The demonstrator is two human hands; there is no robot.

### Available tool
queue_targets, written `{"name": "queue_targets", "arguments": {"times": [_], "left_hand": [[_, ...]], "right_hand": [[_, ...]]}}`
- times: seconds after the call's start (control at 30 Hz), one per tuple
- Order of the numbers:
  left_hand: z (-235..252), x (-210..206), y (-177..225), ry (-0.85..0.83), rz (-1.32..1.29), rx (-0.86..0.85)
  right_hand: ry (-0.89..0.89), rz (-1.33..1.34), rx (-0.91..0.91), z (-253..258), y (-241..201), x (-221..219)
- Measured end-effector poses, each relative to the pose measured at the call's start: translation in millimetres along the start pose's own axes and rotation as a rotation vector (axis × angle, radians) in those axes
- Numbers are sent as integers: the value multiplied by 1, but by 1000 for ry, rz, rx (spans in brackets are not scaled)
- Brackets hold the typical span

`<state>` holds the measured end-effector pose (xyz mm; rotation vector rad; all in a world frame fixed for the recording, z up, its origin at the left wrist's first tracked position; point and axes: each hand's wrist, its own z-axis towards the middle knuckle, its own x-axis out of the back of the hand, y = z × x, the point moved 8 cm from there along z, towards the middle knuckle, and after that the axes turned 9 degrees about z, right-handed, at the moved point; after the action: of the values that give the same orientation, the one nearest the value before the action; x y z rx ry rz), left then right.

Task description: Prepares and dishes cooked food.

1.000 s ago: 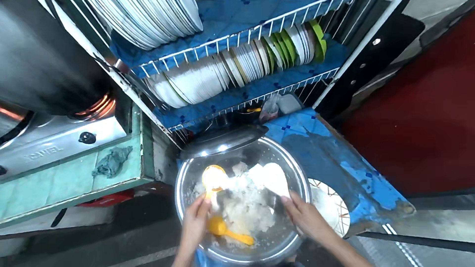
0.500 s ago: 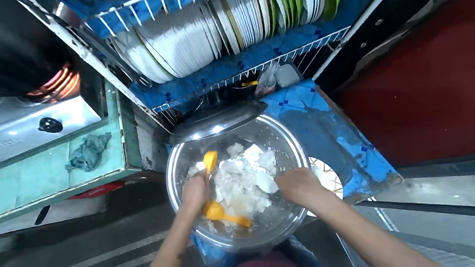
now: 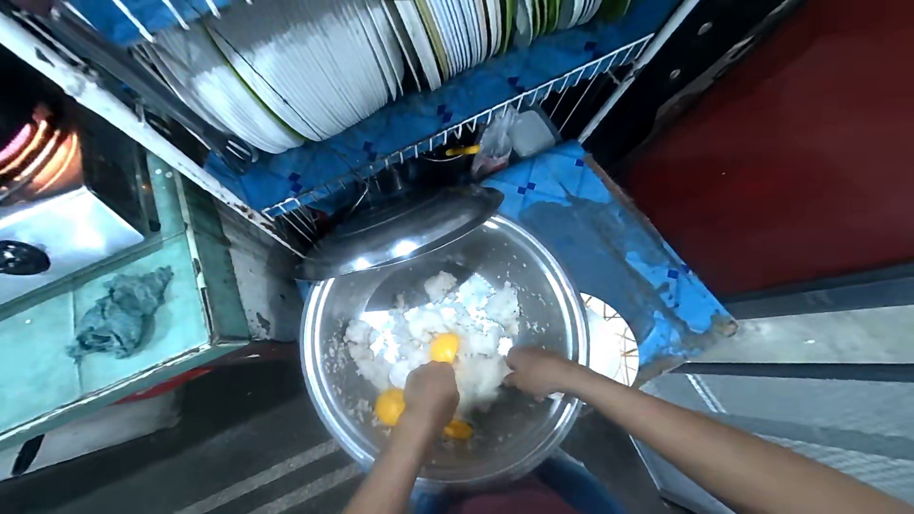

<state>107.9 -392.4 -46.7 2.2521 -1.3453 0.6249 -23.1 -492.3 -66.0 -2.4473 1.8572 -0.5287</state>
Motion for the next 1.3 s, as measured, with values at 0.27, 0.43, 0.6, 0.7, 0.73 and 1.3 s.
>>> {"name": "queue_targets", "arguments": {"times": [0.27, 0.43, 0.6, 0.7, 0.73, 1.3], "left_hand": [[11, -13, -15, -11, -67, -37], [6, -15, -25, -6, -76, -26], [-1, -16, -28, 7, -44, -49], [-7, -16, -29, 30, -23, -51], [-10, -15, -29, 29, -25, -49], [-20, -56, -60, 0, -1173, 62]], "right_hand": [[-43, 501, 9, 6, -6, -20], [-27, 782, 30, 5, -7, -32], [-48, 1025, 67, 0, -8, -31], [-38, 958, 115, -1, -9, -29], [-22, 852, 147, -3, -10, -28], [320, -370, 316, -103, -93, -47]]}}
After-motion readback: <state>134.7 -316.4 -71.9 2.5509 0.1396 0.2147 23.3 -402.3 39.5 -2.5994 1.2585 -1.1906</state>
